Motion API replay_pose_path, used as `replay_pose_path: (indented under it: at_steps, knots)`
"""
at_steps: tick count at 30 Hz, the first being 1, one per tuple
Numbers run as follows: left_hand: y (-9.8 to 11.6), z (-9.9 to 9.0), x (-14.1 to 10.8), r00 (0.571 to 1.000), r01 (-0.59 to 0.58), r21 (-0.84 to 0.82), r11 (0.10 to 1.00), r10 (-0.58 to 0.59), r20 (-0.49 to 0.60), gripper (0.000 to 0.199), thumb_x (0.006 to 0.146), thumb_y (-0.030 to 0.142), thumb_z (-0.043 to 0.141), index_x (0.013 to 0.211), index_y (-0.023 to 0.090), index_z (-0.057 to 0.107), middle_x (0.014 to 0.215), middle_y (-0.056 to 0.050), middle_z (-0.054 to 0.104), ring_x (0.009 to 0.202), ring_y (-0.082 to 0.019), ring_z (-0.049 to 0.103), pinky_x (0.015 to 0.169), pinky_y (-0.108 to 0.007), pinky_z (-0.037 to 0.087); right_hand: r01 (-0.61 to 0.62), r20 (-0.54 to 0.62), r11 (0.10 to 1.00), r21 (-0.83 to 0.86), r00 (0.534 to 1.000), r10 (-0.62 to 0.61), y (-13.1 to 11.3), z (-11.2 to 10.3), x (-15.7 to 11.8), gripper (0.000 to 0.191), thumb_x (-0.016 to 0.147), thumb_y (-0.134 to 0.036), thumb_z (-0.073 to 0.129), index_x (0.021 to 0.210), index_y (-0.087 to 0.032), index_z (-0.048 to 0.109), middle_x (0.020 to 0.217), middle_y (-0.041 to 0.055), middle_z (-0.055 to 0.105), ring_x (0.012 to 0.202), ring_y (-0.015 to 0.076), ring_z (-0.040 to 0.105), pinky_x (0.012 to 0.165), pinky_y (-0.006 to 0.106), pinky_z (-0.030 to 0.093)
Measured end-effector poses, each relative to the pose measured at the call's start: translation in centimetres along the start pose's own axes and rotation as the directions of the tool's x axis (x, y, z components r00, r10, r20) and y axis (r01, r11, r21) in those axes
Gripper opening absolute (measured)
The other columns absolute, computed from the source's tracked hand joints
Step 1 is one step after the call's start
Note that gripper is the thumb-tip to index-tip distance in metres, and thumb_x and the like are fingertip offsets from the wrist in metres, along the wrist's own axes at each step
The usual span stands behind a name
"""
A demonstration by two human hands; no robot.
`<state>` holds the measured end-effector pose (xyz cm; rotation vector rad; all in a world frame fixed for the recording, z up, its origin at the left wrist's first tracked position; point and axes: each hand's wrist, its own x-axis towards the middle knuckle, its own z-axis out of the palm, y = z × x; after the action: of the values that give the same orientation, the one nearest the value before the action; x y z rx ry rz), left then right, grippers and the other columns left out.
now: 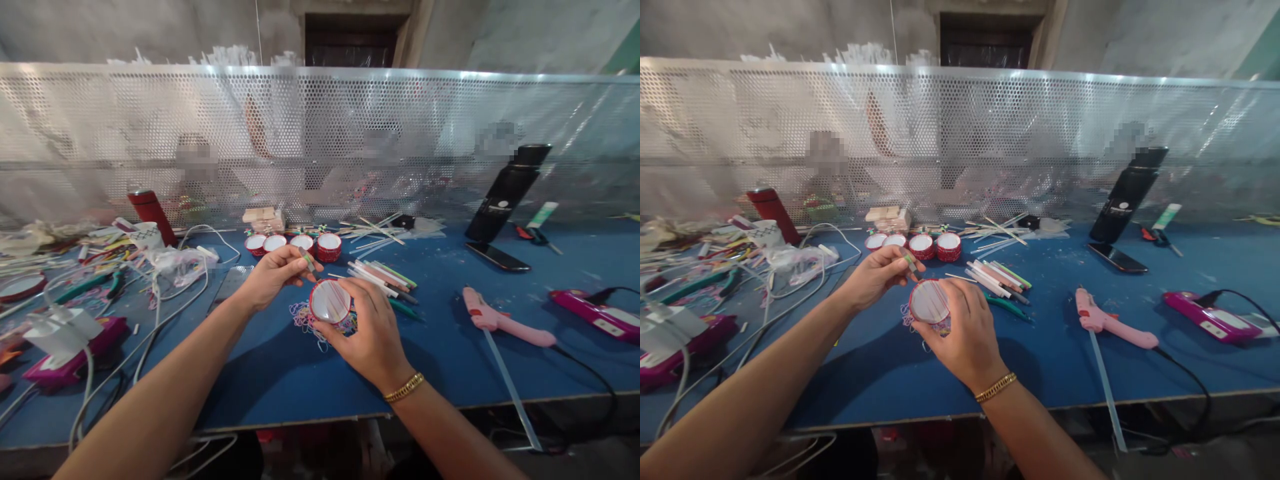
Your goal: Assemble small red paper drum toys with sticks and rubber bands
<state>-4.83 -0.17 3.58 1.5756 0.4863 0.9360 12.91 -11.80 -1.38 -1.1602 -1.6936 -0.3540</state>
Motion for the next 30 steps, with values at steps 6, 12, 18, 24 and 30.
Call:
replay_pose_path:
  at_steps: [6, 12, 18, 24, 30]
  knots:
    - [0.00, 0.08, -0.01, 1.000, -0.001, -0.015, 1.000, 0.001, 0.009, 0.022, 0.083, 0.033, 0.069, 0.086, 0.016, 0.057, 0.096, -0.006, 0.074, 0.073, -0.010, 0.069, 0.058, -0.018, 0.049, 0.009, -0.012, 1.000, -0.009, 1.000, -0.009, -0.05, 0.00, -0.04, 0.061, 0.078, -0.049, 0.073, 0.124, -0.016, 0.050, 0.119, 0.0152, 0.061, 0.113, 0.0298, 0.056, 0.098, 0.050, 0.048]
    - [0.06, 0.27, 0.01, 1.000, 0.005, -0.028, 1.000, -0.005, 0.011, 0.021, 0.083, 0.033, 0.069, 0.085, 0.016, 0.057, 0.095, -0.005, 0.074, 0.072, -0.010, 0.069, 0.058, -0.018, 0.050, 0.006, -0.005, 1.000, -0.008, 1.000, -0.006, 0.03, 0.01, -0.03, 0.060, 0.078, -0.048, 0.072, 0.124, -0.016, 0.050, 0.119, 0.0153, 0.060, 0.114, 0.0300, 0.056, 0.098, 0.051, 0.049]
    - [0.12, 0.47, -0.07, 1.000, 0.005, -0.046, 0.999, -0.004, 0.019, 0.021, 0.084, 0.033, 0.068, 0.085, 0.016, 0.056, 0.095, -0.006, 0.074, 0.073, -0.010, 0.069, 0.058, -0.018, 0.050, 0.000, -0.006, 1.000, -0.014, 1.000, 0.000, 0.13, 0.11, -0.01, 0.059, 0.079, -0.049, 0.071, 0.123, -0.017, 0.051, 0.119, 0.0150, 0.060, 0.113, 0.0302, 0.056, 0.097, 0.051, 0.049]
    - [0.38, 0.81, -0.13, 1.000, 0.010, -0.064, 0.998, -0.010, -0.001, 0.022, 0.082, 0.032, 0.070, 0.084, 0.016, 0.056, 0.093, -0.005, 0.074, 0.072, -0.010, 0.069, 0.057, -0.017, 0.049, -0.008, 0.005, 1.000, -0.026, 1.000, 0.008, 0.23, 0.21, -0.09, 0.059, 0.079, -0.048, 0.072, 0.124, -0.017, 0.050, 0.120, 0.0147, 0.060, 0.114, 0.0291, 0.055, 0.098, 0.050, 0.048]
    - [0.43, 0.92, -0.14, 1.000, 0.015, -0.070, 0.997, -0.016, -0.009, 0.022, 0.082, 0.032, 0.071, 0.083, 0.015, 0.056, 0.094, -0.006, 0.074, 0.071, -0.010, 0.068, 0.056, -0.017, 0.048, -0.007, -0.002, 0.999, -0.040, 1.000, 0.007, 0.21, 0.22, -0.11, 0.057, 0.080, -0.049, 0.070, 0.124, -0.018, 0.051, 0.120, 0.0144, 0.060, 0.114, 0.0293, 0.056, 0.097, 0.050, 0.049]
